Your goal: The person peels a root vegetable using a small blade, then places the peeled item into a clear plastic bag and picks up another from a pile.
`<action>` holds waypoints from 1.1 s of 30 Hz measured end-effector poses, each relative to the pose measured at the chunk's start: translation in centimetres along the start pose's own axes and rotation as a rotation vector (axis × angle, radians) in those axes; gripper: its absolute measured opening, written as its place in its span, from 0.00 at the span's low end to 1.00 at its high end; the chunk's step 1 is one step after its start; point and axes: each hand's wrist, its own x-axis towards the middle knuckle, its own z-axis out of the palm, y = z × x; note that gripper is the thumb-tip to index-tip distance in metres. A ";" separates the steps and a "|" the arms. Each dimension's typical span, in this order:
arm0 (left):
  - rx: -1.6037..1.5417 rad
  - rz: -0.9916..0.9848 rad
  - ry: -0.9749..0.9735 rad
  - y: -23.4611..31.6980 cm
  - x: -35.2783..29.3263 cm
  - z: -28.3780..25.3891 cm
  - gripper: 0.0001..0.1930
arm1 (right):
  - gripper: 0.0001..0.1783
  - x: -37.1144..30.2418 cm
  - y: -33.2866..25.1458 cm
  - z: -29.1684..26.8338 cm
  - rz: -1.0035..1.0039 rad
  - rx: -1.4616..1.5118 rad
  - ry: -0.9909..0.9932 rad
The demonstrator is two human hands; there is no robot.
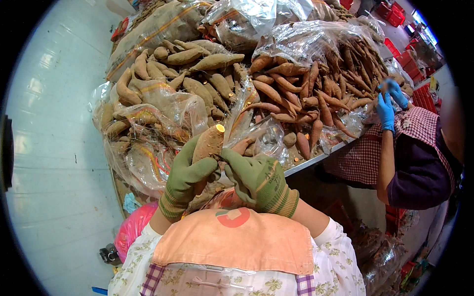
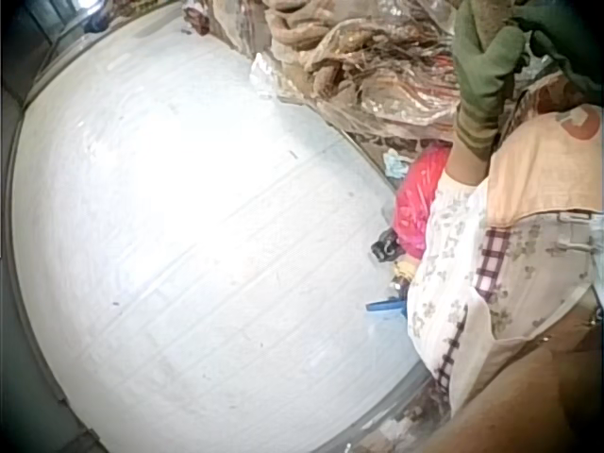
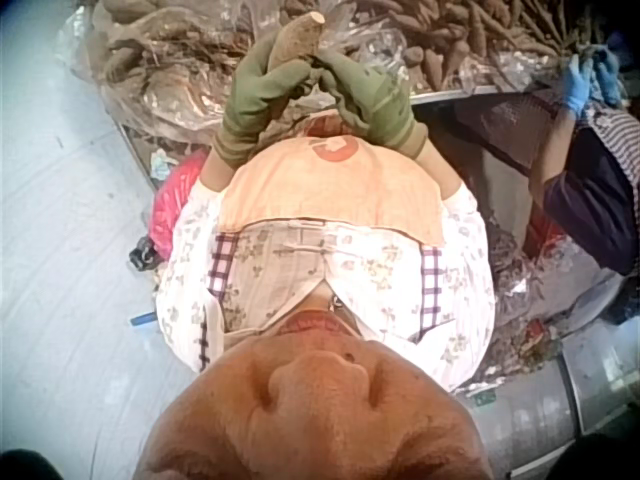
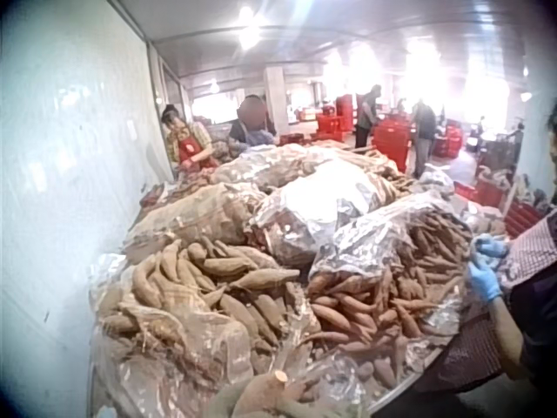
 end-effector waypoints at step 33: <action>0.059 -0.079 0.017 -1.2 -0.4 -1.3 0.40 | 0.36 0.5 1.0 -1.0 -0.278 -0.197 -0.089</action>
